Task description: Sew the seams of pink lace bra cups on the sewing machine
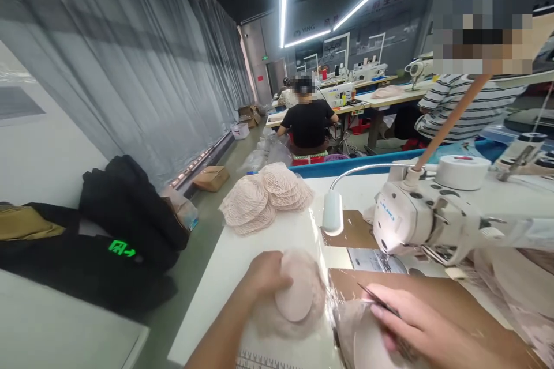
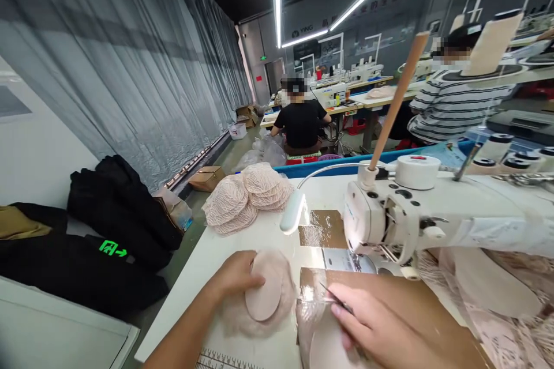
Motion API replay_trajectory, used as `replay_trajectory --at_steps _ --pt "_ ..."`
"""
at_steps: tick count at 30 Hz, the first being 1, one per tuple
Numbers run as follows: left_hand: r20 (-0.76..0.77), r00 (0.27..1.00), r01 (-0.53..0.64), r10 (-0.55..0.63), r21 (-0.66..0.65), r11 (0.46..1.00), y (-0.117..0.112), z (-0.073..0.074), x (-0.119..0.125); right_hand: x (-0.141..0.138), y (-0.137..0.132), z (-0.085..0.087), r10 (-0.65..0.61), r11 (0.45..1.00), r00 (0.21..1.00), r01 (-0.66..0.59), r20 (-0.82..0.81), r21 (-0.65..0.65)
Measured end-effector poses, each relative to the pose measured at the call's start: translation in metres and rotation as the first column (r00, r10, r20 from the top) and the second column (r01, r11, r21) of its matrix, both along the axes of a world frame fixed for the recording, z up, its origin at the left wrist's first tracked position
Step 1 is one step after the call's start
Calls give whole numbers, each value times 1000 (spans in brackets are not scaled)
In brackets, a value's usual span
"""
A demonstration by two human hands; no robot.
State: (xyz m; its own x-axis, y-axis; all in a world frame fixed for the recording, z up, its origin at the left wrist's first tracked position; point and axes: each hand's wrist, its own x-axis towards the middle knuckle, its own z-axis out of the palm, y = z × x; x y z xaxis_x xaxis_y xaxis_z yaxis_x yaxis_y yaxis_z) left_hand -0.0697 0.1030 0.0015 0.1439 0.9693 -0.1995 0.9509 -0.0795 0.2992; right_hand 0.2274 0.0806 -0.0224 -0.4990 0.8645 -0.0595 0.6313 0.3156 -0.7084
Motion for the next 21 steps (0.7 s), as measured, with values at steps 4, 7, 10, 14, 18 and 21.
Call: replay_trajectory --at_steps 4,7,10,14,18,21 --pt "-17 994 -106 108 78 991 -27 0 -34 -59 24 11 132 942 948 -211 -288 -261" --pt "-42 981 -154 187 411 899 -29 24 -62 -102 54 28 158 985 903 -171 -400 4" --pt "0 982 -122 188 760 639 -5 66 -87 -137 92 51 196 914 841 29 -504 404" --pt "66 986 -113 150 937 331 55 100 -101 -164 148 72 225 735 853 169 -471 656" --pt "11 997 -57 78 784 618 102 71 -99 -165 185 59 140 748 945 93 -295 657" --pt "0 999 -28 40 706 707 115 36 -96 -149 181 35 128 770 975 16 -180 637"
